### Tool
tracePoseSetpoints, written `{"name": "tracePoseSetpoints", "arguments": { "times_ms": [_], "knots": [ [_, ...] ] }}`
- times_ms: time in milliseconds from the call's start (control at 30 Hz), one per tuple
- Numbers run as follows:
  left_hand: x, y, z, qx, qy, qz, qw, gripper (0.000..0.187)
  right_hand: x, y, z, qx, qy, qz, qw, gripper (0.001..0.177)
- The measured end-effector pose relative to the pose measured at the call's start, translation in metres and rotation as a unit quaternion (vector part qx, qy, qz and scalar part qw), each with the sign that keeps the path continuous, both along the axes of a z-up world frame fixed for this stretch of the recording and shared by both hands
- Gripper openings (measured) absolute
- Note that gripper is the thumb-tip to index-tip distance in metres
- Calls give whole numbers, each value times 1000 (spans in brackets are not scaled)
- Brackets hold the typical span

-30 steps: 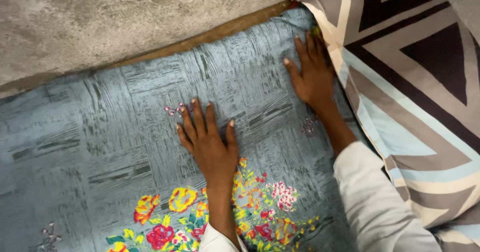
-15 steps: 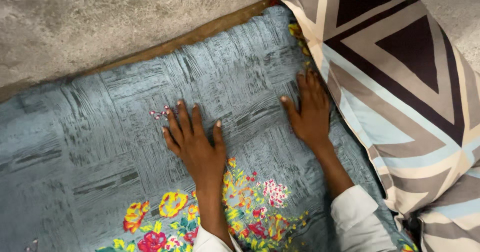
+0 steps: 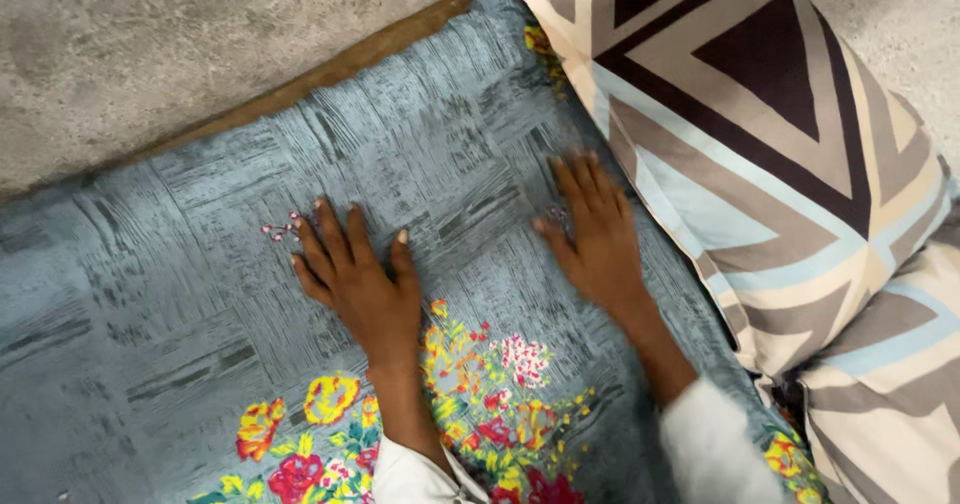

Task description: The person smooths a floral-patterned bed sheet on a mattress using both hands. They repeatedly press and rub the fabric to remove wrinkles, moving systematically from the top edge near a pillow down to the lower sections of the bed.

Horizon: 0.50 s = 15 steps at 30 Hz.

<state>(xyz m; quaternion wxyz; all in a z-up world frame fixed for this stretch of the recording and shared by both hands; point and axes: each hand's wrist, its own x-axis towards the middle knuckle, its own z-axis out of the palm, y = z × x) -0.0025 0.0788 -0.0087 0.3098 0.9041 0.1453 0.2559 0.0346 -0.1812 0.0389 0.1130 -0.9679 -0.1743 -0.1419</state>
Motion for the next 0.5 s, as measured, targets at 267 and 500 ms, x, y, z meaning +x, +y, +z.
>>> {"name": "tracePoseSetpoints", "arguments": {
  "times_ms": [267, 500],
  "knots": [
    [8, -49, -6, -78, -118, -142, 980, 51, -44, -30, -17, -35, -1, -119, 992, 69],
    [-3, -134, 3, 46, -53, -388, 919, 59, -43, -42, -21, -22, 1, -90, 996, 70]
  ]
}}
